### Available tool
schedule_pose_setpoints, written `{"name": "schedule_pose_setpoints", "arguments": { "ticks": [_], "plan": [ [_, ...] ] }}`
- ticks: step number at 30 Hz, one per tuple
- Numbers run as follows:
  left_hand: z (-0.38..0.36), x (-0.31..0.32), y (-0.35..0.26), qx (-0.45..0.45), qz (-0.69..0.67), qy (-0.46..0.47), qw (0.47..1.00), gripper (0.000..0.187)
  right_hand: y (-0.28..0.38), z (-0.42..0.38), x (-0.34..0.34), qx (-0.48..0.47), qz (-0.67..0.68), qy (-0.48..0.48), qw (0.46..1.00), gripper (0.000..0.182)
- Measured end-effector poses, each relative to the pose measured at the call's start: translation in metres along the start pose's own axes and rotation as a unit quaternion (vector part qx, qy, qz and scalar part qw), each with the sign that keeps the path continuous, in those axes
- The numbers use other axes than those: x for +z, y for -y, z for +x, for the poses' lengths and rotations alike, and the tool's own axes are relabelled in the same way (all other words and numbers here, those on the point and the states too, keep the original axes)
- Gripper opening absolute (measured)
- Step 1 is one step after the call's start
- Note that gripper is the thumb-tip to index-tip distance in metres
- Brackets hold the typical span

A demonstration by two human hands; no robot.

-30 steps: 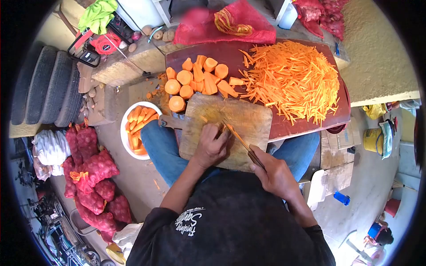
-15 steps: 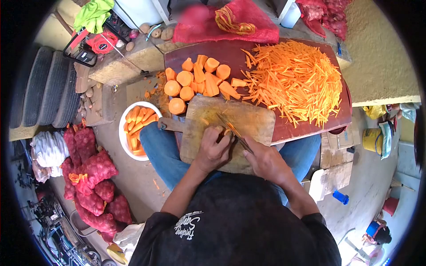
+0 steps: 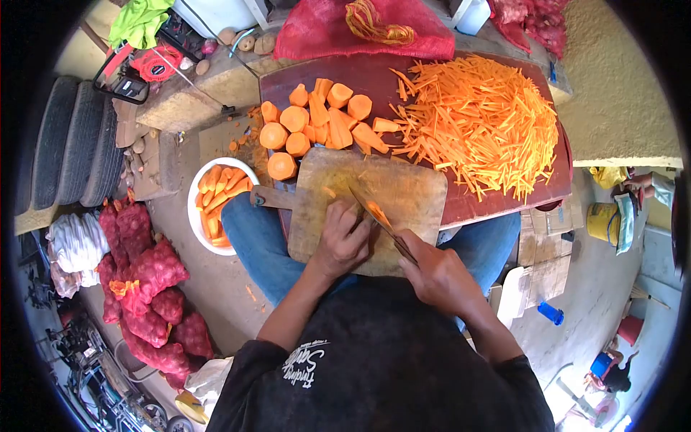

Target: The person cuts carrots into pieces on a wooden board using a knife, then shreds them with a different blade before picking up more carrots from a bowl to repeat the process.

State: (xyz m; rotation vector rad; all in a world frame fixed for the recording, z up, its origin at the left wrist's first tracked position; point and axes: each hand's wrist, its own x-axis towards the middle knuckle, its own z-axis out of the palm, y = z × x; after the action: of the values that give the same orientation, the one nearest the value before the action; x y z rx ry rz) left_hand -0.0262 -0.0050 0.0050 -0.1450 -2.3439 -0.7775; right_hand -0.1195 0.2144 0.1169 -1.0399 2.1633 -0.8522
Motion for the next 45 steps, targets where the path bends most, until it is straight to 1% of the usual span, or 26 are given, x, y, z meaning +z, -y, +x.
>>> {"name": "schedule_pose_setpoints", "arguments": {
  "ticks": [1,4,7,10,16,28,32,34,37,40,45],
  "plan": [
    [-0.002,0.001,0.002,0.003,-0.001,-0.001,1.000,0.033,-0.004,0.007,0.006,0.000,0.010,-0.010,1.000,0.048],
    [0.006,0.003,0.001,0.007,0.003,-0.020,1.000,0.032,-0.017,0.025,0.017,-0.039,-0.002,-0.025,0.999,0.051],
    [0.003,0.000,0.000,0.001,0.000,-0.018,1.000,0.034,-0.017,0.029,0.009,-0.014,0.008,-0.011,1.000,0.054],
    [0.002,0.002,-0.001,-0.007,0.001,-0.026,1.000,0.036,-0.011,0.015,0.001,-0.049,0.025,-0.052,0.997,0.051],
    [0.001,0.002,0.001,-0.007,-0.007,-0.023,1.000,0.037,0.003,-0.006,-0.007,-0.035,-0.017,-0.030,0.999,0.053],
    [0.003,-0.002,0.002,0.008,-0.002,-0.024,1.000,0.039,0.006,-0.007,-0.010,-0.027,-0.033,-0.010,0.999,0.053],
    [0.005,-0.004,0.001,0.010,-0.005,-0.019,1.000,0.039,0.013,-0.008,-0.014,-0.022,-0.015,0.006,1.000,0.053],
    [0.003,-0.003,0.001,0.005,-0.009,-0.016,1.000,0.039,0.012,-0.005,-0.013,-0.033,-0.012,0.004,0.999,0.053],
    [0.001,-0.002,0.000,0.001,-0.006,-0.015,1.000,0.040,0.007,0.002,-0.004,-0.021,-0.013,0.000,1.000,0.053],
    [0.000,-0.002,0.001,0.004,-0.005,-0.023,1.000,0.040,-0.015,0.023,0.017,-0.027,-0.003,-0.018,0.999,0.044],
    [0.001,-0.003,0.000,-0.011,-0.017,-0.034,0.999,0.037,-0.015,0.022,0.012,-0.019,0.010,-0.015,1.000,0.046]
  ]
}}
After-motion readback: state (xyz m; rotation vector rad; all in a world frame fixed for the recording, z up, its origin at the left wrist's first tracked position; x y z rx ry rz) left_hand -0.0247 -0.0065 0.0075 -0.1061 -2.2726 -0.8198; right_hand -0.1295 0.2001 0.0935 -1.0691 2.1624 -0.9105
